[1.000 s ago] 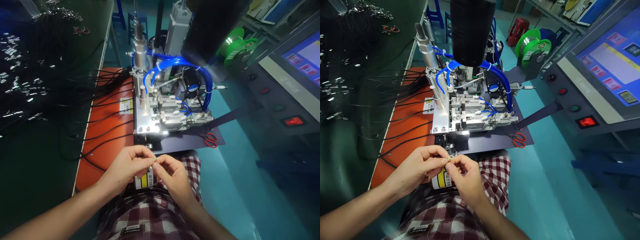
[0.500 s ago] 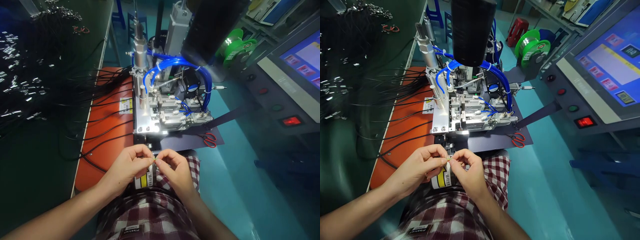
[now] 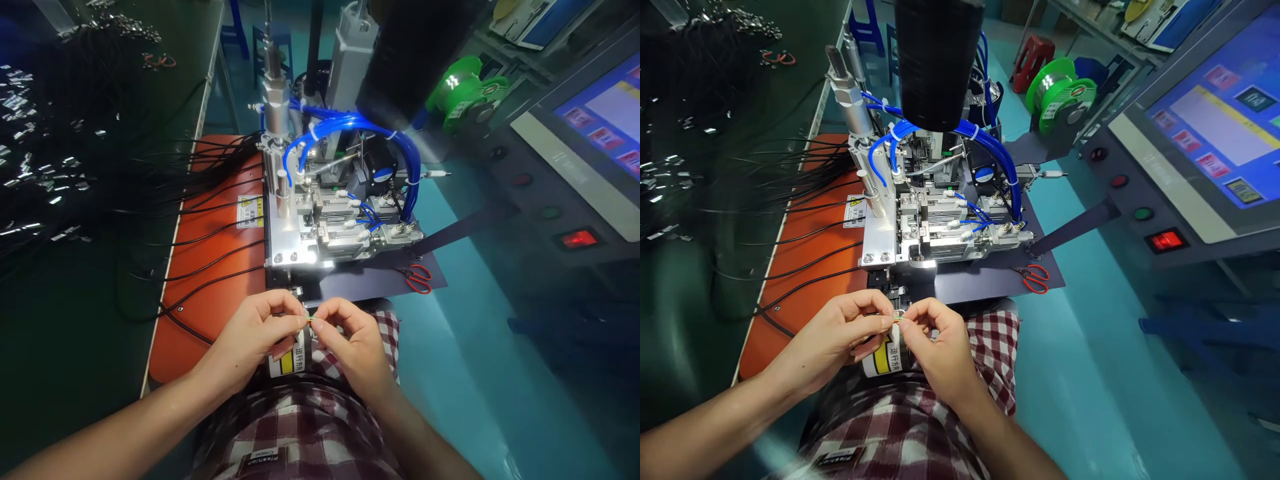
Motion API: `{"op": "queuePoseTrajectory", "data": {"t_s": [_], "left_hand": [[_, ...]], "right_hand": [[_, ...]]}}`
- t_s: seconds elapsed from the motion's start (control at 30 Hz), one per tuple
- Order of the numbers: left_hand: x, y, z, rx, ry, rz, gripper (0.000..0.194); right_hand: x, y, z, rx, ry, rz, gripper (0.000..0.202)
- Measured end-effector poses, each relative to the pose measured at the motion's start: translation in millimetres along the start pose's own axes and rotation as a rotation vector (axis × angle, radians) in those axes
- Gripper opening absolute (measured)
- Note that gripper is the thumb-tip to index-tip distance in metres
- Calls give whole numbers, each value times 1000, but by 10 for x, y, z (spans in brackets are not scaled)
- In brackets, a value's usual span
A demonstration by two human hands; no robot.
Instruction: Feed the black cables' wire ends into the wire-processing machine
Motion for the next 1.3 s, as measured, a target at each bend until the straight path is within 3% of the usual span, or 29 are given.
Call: {"op": "queuePoseTrajectory", "data": {"t_s": [0.27, 0.5, 0.57, 0.67, 0.77, 1.07, 1.3], "left_hand": [[-22, -7, -5, -1, 3, -2, 13], [-12, -19, -11, -61, 7, -12, 14], [9, -33, -28, -123, 43, -61, 13], [49, -62, -57, -283, 127, -218, 11], [68, -89, -74, -415, 135, -329, 10], [-4, -3, 14, -347, 0, -323, 11], [7, 107, 119, -822, 114, -384, 6]], "right_hand": [[-5, 53, 42, -6, -42, -8, 11], [51, -36, -5, 428, 99, 262, 12], [39, -19, -12, 383, 76, 218, 12], [-1, 65, -21, 70, -31, 20, 17], [-18, 121, -31, -91, -96, -48, 24], [32, 150, 8, 71, -101, -7, 20], [-196, 149, 101, 185, -130, 23, 17]]}}
Point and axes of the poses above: each hand's wrist, its own x-axis away from the middle knuckle, its own z-axis out of the back of the hand, y = z × x, the point moved 2 cm from there along -x, towards the middle knuckle, and after that the axes turned 5 degrees about -y, right-handed, at the moved point
